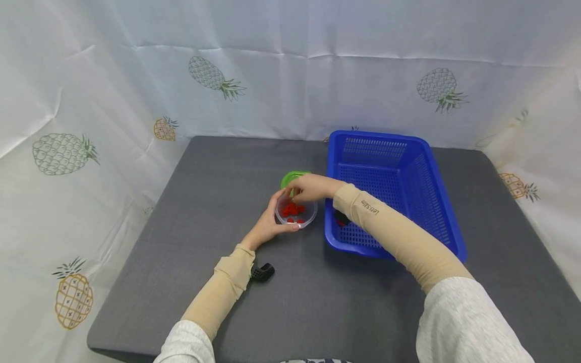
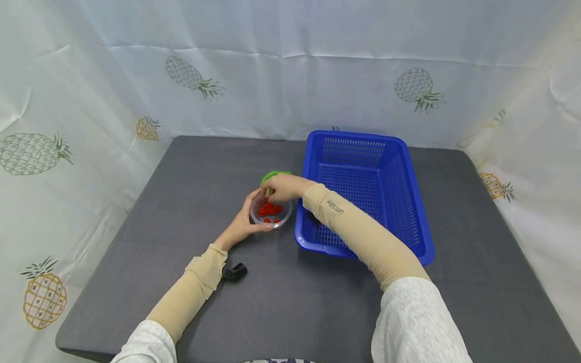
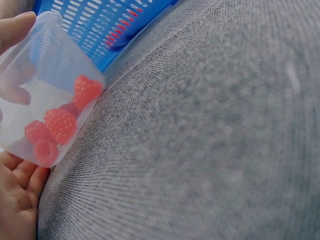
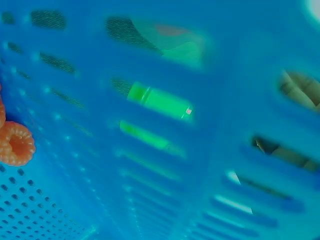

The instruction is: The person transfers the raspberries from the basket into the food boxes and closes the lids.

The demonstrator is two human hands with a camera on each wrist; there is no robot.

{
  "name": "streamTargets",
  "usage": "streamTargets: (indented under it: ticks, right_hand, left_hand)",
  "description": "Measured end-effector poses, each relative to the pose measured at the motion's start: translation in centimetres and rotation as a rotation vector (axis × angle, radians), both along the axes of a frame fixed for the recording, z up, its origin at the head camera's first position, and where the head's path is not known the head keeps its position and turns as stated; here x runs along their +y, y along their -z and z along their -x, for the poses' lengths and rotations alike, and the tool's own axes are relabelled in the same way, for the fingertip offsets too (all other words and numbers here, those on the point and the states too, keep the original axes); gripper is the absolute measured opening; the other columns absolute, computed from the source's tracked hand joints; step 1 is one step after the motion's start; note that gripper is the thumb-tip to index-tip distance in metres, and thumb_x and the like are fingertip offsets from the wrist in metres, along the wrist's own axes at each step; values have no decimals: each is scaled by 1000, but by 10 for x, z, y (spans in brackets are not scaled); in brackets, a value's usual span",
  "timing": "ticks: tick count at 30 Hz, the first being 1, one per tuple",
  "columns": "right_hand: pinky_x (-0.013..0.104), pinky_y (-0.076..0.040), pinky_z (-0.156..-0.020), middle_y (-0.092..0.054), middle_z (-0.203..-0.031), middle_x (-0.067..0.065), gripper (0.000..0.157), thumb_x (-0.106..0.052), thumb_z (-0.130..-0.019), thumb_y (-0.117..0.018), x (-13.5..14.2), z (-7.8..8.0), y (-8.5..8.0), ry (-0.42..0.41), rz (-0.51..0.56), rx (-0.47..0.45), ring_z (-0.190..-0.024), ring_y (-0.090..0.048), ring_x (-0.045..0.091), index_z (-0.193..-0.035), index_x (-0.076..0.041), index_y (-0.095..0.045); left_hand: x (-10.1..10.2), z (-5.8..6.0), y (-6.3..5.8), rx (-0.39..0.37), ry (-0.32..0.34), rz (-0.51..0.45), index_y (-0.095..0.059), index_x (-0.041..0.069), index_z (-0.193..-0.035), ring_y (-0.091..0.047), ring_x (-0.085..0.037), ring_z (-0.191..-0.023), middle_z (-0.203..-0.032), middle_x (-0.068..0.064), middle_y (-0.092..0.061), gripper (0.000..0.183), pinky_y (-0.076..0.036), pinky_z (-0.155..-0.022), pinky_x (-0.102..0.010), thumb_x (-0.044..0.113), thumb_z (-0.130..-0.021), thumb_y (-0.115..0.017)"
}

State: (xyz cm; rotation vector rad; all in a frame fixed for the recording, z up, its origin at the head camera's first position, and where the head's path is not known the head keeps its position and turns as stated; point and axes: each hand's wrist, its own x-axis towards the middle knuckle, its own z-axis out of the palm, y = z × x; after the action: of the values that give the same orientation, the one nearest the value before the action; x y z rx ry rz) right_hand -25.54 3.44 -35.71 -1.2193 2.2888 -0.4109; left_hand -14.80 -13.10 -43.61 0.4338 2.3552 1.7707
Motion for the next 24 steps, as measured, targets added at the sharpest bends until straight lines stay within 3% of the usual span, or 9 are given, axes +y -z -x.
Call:
streamTargets:
  ticks: [12,17,24]
  right_hand:
    - [33,-53,-78,-69,-100,9,27,-19,-92,-57,13,3,-9,61,163,-147,-87,-64,18,-117,-10,-62]
    - [45,-51,-84,-68,-99,10,27,-22,-91,-60,27,6,-14,150,301,-274,-92,-63,27,-114,-8,-62]
    - [37,-51,-85,-68,-100,3,26,-24,-87,-66,58,8,-23,336,532,-397,-95,-62,27,-110,-12,-65]
  left_hand:
    - [0,0,-1,-44,-7,4,-10,21,-149,-36,-28,-135,-150,-9,-30,94,-23,-114,-51,17,-78,-73]
    - [1,0,-3,-55,-21,30,-10,21,-149,-32,-29,-137,-152,-10,-26,94,-21,-114,-52,18,-79,-72]
    - [2,0,-2,-20,-30,17,-11,15,-149,-35,-30,-136,-149,-15,-32,95,-20,-115,-51,12,-77,-74]
